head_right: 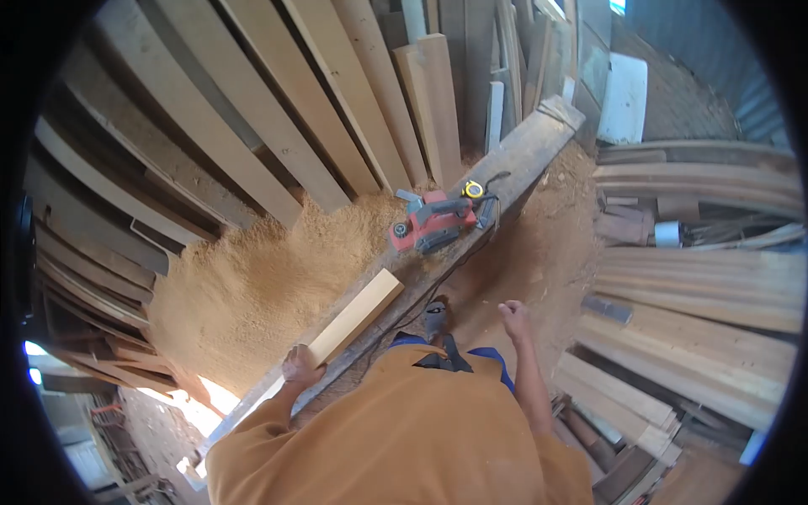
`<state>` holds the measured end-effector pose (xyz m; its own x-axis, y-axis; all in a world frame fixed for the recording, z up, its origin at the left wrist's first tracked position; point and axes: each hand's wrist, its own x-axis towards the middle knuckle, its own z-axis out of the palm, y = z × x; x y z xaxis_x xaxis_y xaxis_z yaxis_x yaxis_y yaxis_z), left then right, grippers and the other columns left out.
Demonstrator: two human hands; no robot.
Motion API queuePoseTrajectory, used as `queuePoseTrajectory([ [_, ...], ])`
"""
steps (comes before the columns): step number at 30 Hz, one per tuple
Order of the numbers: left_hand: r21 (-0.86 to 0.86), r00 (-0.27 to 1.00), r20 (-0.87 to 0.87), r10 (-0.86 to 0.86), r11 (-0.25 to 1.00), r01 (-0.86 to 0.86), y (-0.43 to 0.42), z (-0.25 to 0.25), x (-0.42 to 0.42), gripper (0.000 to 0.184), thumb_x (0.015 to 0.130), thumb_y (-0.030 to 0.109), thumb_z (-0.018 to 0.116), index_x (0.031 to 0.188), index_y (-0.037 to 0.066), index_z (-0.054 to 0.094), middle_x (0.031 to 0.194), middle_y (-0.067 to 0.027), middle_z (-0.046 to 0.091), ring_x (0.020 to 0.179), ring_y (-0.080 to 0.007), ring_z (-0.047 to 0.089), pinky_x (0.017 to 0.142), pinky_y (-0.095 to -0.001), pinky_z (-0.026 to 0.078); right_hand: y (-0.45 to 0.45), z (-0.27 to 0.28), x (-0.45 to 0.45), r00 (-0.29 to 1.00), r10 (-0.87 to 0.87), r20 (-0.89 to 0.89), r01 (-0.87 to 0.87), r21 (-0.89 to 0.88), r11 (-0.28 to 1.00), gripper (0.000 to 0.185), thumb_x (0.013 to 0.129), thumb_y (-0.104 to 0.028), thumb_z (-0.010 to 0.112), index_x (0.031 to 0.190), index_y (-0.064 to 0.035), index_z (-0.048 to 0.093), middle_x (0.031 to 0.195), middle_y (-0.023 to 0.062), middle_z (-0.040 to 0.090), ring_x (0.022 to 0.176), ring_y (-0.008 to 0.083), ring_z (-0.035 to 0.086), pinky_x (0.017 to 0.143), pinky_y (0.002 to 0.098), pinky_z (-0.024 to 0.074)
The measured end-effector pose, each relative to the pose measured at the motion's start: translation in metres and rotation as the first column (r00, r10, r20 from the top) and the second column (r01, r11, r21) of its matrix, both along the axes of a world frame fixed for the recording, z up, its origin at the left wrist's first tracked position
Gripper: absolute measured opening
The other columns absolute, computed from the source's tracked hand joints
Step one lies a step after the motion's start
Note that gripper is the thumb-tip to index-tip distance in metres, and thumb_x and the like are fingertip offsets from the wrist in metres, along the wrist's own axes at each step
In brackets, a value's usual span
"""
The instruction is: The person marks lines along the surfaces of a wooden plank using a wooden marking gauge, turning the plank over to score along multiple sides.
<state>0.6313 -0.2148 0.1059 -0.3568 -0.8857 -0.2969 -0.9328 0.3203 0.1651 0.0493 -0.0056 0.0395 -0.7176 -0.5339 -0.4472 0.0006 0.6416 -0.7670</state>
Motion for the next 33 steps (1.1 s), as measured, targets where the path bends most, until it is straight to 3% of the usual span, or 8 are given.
queuePoseTrajectory([
  [3, 0.017, 0.999, -0.005, 0.045, 0.999, -0.045, 0.001, 0.017, -0.008, 0.067, 0.062, 0.044, 0.088, 0.111, 0.010, 0.058, 0.106, -0.0164, 0.066, 0.103, -0.0371, 0.066, 0.089, -0.0531, 0.054, -0.060, 0.010, -0.003, 0.961, 0.269, -0.071, -0.269, 0.008, 0.963, 0.043, 0.094, -0.027, 0.072, 0.121, 0.0057, 0.068, 0.105, 0.0144, 0.073, 0.084, 0.0202, 0.071, 0.075, 0.0334, 0.0576],
  [6, -0.038, 0.998, -0.040, 0.048, 0.998, -0.050, 0.004, 0.012, -0.002, 0.069, 0.061, 0.045, 0.088, 0.114, 0.012, 0.060, 0.108, -0.0140, 0.066, 0.105, -0.0368, 0.065, 0.092, -0.0533, 0.052, -0.131, 0.093, 0.021, 0.819, 0.560, -0.120, -0.554, 0.082, 0.828, 0.049, 0.091, -0.033, 0.072, 0.124, 0.0033, 0.068, 0.110, 0.0206, 0.076, 0.105, 0.0297, 0.074, 0.093, 0.0389, 0.0560],
  [16, -0.136, 0.966, 0.028, 0.258, 0.958, -0.253, 0.018, 0.034, -0.023, 0.106, 0.057, 0.046, 0.090, 0.151, 0.018, 0.049, 0.136, -0.0190, 0.057, 0.127, -0.0379, 0.052, 0.114, -0.0566, 0.035, -0.283, 0.120, 0.078, 0.236, 0.968, -0.087, -0.968, 0.067, 0.242, 0.051, 0.092, -0.027, 0.074, 0.132, 0.0016, 0.062, 0.119, 0.0217, 0.073, 0.103, 0.0308, 0.074, 0.094, 0.0409, 0.0565],
  [21, -0.192, 0.678, 0.124, 0.725, 0.688, -0.700, 0.041, 0.020, -0.075, 0.114, 0.074, 0.034, 0.084, 0.164, 0.003, 0.022, 0.165, -0.0354, 0.020, 0.154, -0.0518, 0.022, 0.125, -0.0626, 0.017, -0.333, 0.131, 0.099, -0.179, 0.984, 0.028, -0.977, 0.113, -0.181, 0.057, 0.091, -0.029, 0.074, 0.137, 0.0011, 0.059, 0.128, 0.0221, 0.070, 0.112, 0.0328, 0.070, 0.099, 0.0421, 0.0539],
  [24, -0.383, 0.540, 0.123, 0.833, 0.542, -0.748, 0.046, -0.033, -0.123, 0.100, 0.083, 0.023, 0.073, 0.161, -0.008, 0.018, 0.165, -0.0404, 0.013, 0.155, -0.0558, 0.013, 0.126, -0.0640, 0.013, -0.356, 0.128, 0.100, -0.386, 0.922, 0.009, -0.916, 0.117, -0.384, 0.061, 0.090, -0.032, 0.074, 0.139, -0.0003, 0.057, 0.131, 0.0208, 0.068, 0.122, 0.0341, 0.065, 0.105, 0.0440, 0.0501],
  [27, -0.262, 0.568, 0.050, 0.822, 0.559, -0.787, 0.033, -0.007, -0.207, 0.096, 0.082, 0.017, 0.067, 0.160, -0.011, 0.018, 0.164, -0.0412, 0.016, 0.155, -0.0566, 0.011, 0.127, -0.0635, 0.010, -0.376, 0.127, 0.103, -0.547, 0.836, -0.032, -0.829, 0.156, -0.537, 0.066, 0.088, -0.038, 0.076, 0.140, -0.0016, 0.056, 0.135, 0.0214, 0.065, 0.129, 0.0361, 0.060, 0.110, 0.0467, 0.0464],
  [31, -0.144, 0.595, -0.197, 0.779, 0.577, -0.804, 0.030, 0.000, -0.311, 0.095, 0.077, 0.021, 0.070, 0.160, -0.003, 0.029, 0.162, -0.0410, 0.020, 0.155, -0.0543, 0.015, 0.127, -0.0613, 0.013, -0.382, 0.136, 0.118, -0.689, 0.723, -0.049, -0.716, 0.202, -0.669, 0.076, 0.087, -0.041, 0.078, 0.147, -0.0034, 0.051, 0.146, 0.0223, 0.058, 0.137, 0.0374, 0.054, 0.115, 0.0470, 0.0428],
  [33, 0.006, 0.369, -0.499, 0.784, 0.429, -0.903, 0.030, 0.006, -0.356, 0.093, 0.078, 0.028, 0.074, 0.158, 0.002, 0.034, 0.164, -0.0355, 0.023, 0.155, -0.0523, 0.018, 0.127, -0.0615, 0.015, -0.376, 0.123, 0.122, -0.751, 0.647, -0.128, -0.657, 0.236, -0.716, 0.083, 0.087, -0.042, 0.078, 0.154, -0.0064, 0.044, 0.154, 0.0218, 0.051, 0.144, 0.0375, 0.048, 0.120, 0.0459, 0.0382],
])
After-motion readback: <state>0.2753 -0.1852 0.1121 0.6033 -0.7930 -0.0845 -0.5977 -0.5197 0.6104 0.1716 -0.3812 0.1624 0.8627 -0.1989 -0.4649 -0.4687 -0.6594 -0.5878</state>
